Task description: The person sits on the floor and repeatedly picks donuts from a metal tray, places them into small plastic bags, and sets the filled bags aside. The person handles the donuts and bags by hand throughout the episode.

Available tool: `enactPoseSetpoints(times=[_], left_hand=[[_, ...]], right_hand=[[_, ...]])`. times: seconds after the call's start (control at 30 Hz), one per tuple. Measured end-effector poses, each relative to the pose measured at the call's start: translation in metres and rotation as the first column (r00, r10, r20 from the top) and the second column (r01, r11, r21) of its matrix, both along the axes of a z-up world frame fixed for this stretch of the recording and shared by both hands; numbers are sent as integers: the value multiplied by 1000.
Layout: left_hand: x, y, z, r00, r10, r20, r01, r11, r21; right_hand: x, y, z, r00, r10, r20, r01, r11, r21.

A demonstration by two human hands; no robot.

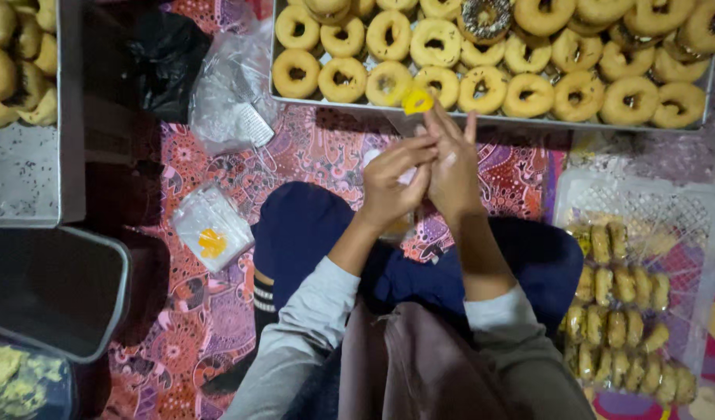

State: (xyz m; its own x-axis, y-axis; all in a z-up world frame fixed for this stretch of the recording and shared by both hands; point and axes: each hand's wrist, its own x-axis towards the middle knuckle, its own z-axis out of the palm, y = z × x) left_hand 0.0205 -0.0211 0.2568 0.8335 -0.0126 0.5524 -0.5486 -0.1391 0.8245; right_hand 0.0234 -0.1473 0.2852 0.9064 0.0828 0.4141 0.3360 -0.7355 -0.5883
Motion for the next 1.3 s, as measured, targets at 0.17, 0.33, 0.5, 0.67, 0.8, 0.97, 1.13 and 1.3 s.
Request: enactPoseSetpoints(times=[0.17,0.33,0.5,0.67,0.8,0.97,1.13,1.3], left_hand=[[65,1,-13,810,-417,-413,-221,435,-873],[126,20,-47,861,-473,-188,-65,265,-962],[145,28,-55,793,-595,-129,-225,-90,-970],[162,35,-68,763,-636,-118,-348,-249,-904],[164,37,-73,820,-570,-56,-272,-302,-914],[140,13,-56,912,-409,4,3,-3,-1000],[103,-18,-25,826,-537,-173,-130,117,-985],[23,-8,4,945,-75,-318,-76,896,-438]], right_hand=[[25,-17,-8,930,367,-27,-359,921,152],[106,-67,-10,925,-6,-380,226,812,538],[193,-122,-38,970,-225,-92,165,886,-433],[161,-97,-8,968,-222,-119,168,921,-350],[81,-68,36,778,135,-614,215,860,462],[37,-17,36,950,157,-270,-64,944,324],[48,29,30,999,-28,24,24,989,145],[57,23,35,996,63,-58,-54,989,138]])
